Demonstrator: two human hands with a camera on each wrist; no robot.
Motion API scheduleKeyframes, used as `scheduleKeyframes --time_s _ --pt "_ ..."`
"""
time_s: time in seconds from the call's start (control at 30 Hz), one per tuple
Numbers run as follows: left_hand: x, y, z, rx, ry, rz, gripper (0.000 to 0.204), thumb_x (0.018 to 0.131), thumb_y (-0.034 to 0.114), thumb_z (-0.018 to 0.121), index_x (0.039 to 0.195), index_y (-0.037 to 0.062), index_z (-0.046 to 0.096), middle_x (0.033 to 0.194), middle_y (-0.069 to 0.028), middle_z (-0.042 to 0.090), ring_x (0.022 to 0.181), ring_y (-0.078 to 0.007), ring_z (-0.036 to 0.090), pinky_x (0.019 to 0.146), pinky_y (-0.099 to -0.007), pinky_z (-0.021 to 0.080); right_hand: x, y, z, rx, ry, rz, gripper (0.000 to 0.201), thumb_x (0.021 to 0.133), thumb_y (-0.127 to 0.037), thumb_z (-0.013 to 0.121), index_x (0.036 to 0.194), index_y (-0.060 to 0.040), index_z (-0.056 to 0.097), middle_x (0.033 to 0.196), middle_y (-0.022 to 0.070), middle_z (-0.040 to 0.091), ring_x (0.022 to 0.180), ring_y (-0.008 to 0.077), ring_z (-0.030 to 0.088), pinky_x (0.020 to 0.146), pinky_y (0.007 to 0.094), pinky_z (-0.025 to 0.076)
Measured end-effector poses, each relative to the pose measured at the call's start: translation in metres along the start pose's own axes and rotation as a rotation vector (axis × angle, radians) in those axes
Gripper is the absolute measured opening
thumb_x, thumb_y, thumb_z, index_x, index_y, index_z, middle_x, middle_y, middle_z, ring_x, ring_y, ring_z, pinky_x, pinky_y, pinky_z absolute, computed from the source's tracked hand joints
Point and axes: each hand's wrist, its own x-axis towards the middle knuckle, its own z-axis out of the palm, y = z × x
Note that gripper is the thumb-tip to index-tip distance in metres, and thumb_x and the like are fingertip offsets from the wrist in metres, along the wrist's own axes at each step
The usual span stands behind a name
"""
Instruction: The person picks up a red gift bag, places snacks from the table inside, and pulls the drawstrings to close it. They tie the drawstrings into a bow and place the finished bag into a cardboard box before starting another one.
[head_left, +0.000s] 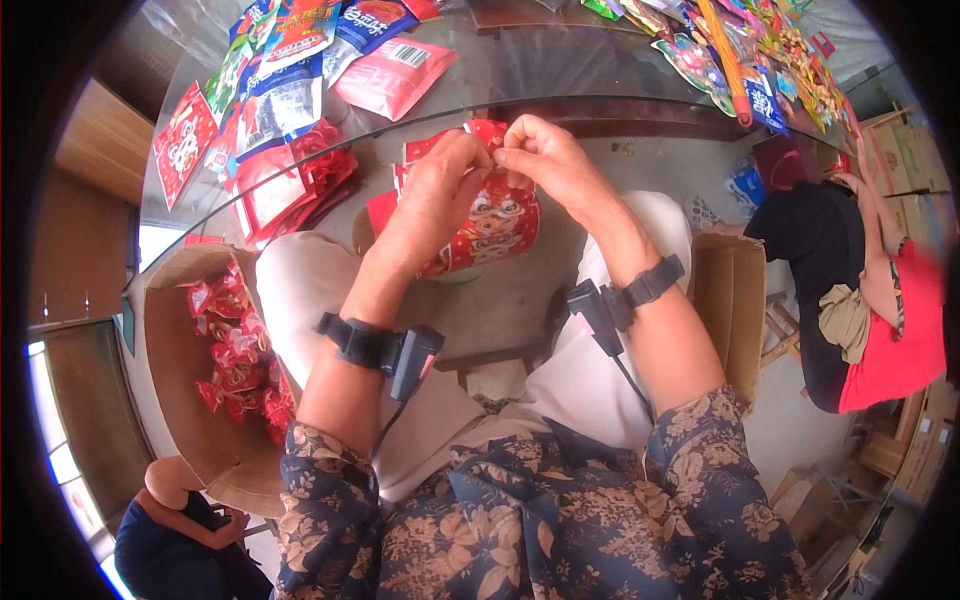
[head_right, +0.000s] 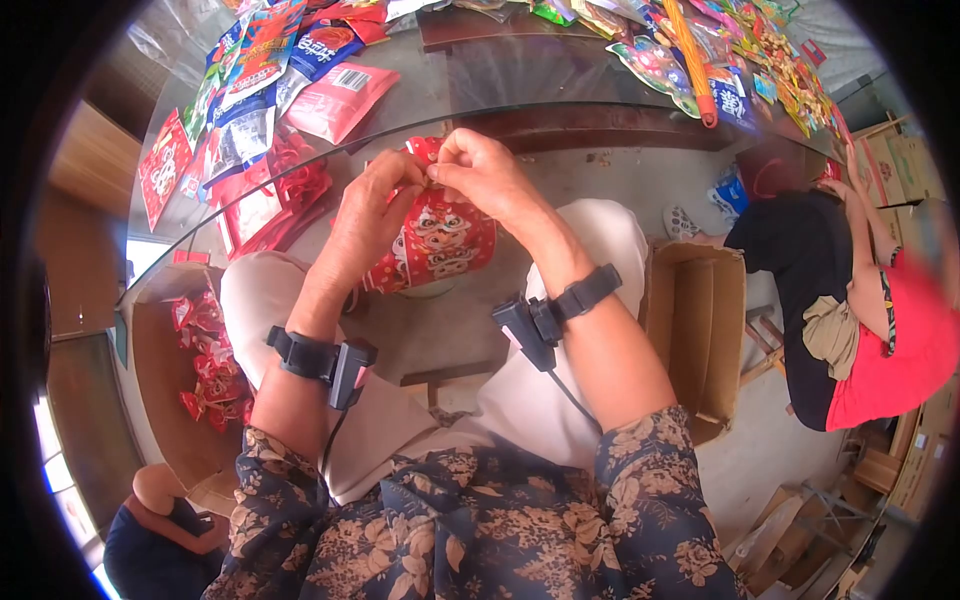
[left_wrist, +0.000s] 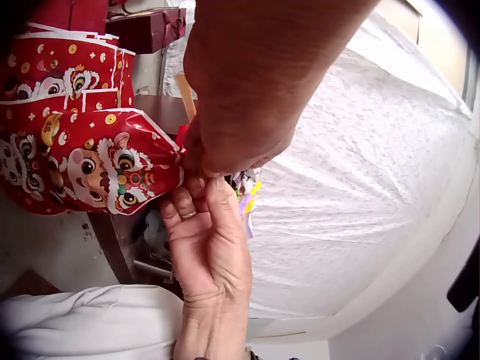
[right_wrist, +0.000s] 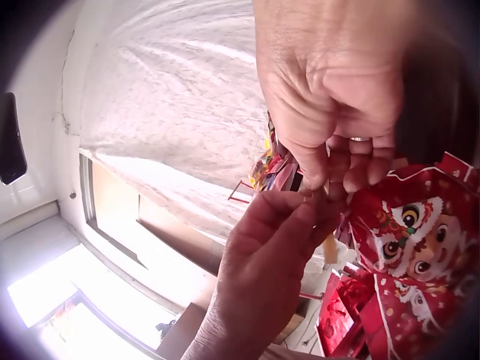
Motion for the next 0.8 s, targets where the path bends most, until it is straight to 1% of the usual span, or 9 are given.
scheduleKeyframes --time_s 0.1,0.23,0.4,0.5,0.6,0.63,0.7,0.8 --pt "0.0 0.001 0.001 -0.002 0.003 0.021 0.013 0.082 -0.004 0.062 0.092 0.0012 0.055 0.095 -0.0128 0.058 0.091 -0.0351 0.061 0.076 -0.0389 0.049 -0.002 -0.002 -0.001 0.094 -0.017 0.031 0.013 0.092 -0.015 0.066 0.089 -0.0079 0.056 0.08 0.0017 0.065 0.07 0.009 0.058 0.066 0.0232 0.047" --pt "-0.002 0.002 0.002 0.024 0.004 0.037 0.013 0.082 -0.004 0.063 0.091 0.0021 0.056 0.101 -0.0124 0.059 0.093 -0.035 0.062 0.077 -0.0403 0.05 -0.002 0.0 -0.006 0.154 -0.062 0.077 0.013 0.09 -0.015 0.069 0.089 -0.0078 0.058 0.082 0.0029 0.066 0.071 0.0096 0.059 0.067 0.0237 0.047" --pt "-0.003 0.002 0.003 0.041 0.005 0.044 0.014 0.081 -0.005 0.064 0.09 0.0025 0.056 0.106 -0.0117 0.06 0.097 -0.0347 0.063 0.078 -0.0397 0.051 -0.004 0.0 -0.005 0.166 -0.075 0.083 0.014 0.086 -0.011 0.072 0.087 -0.0066 0.059 0.081 0.0031 0.064 0.073 0.0094 0.057 0.069 0.0242 0.046" --pt "-0.004 0.002 0.003 0.017 0.038 0.075 0.017 0.079 -0.006 0.066 0.092 0.0024 0.057 0.104 -0.0116 0.062 0.097 -0.0326 0.065 0.079 -0.0379 0.051 -0.006 0.0 -0.004 0.179 -0.063 0.055 0.014 0.085 -0.009 0.072 0.087 -0.0058 0.058 0.08 0.0025 0.062 0.074 0.0091 0.056 0.069 0.0243 0.045" --pt "-0.003 0.003 0.005 -0.121 0.096 -0.085 0.023 0.078 -0.006 0.067 0.098 0.0032 0.06 0.099 -0.0112 0.063 0.094 -0.03 0.066 0.078 -0.036 0.052 -0.005 0.003 -0.003 0.181 -0.044 0.03 0.013 0.084 -0.006 0.071 0.087 -0.0053 0.058 0.081 0.0026 0.063 0.075 0.0095 0.058 0.067 0.0239 0.047" --pt "-0.002 0.003 0.007 -0.103 0.117 -0.071 0.023 0.079 -0.006 0.067 0.099 0.0034 0.061 0.097 -0.0111 0.063 0.093 -0.0297 0.067 0.078 -0.0356 0.052 -0.005 0.003 -0.002 0.18 -0.038 0.023 0.013 0.083 -0.005 0.071 0.087 -0.0052 0.059 0.081 0.0028 0.063 0.076 0.0096 0.059 0.066 0.0237 0.048" --pt "0.0 0.002 0.009 -0.067 0.16 -0.044 0.024 0.079 -0.006 0.067 0.101 0.0037 0.063 0.093 -0.011 0.063 0.089 -0.029 0.067 0.076 -0.0348 0.052 -0.007 0.001 0.001 0.2 -0.039 -0.006 0.013 0.083 -0.005 0.071 0.087 -0.0052 0.058 0.082 0.0025 0.063 0.077 0.0098 0.059 0.068 0.0245 0.048" --pt "0.001 0.0 0.007 0.032 0.126 -0.041 0.02 0.08 -0.004 0.066 0.099 0.0022 0.065 0.091 -0.0109 0.062 0.085 -0.0287 0.066 0.075 -0.035 0.051 -0.009 -0.001 0.008 0.17 -0.002 -0.037 0.014 0.083 -0.003 0.07 0.087 -0.0052 0.057 0.084 0.0015 0.062 0.079 0.0099 0.06 0.07 0.0253 0.049"
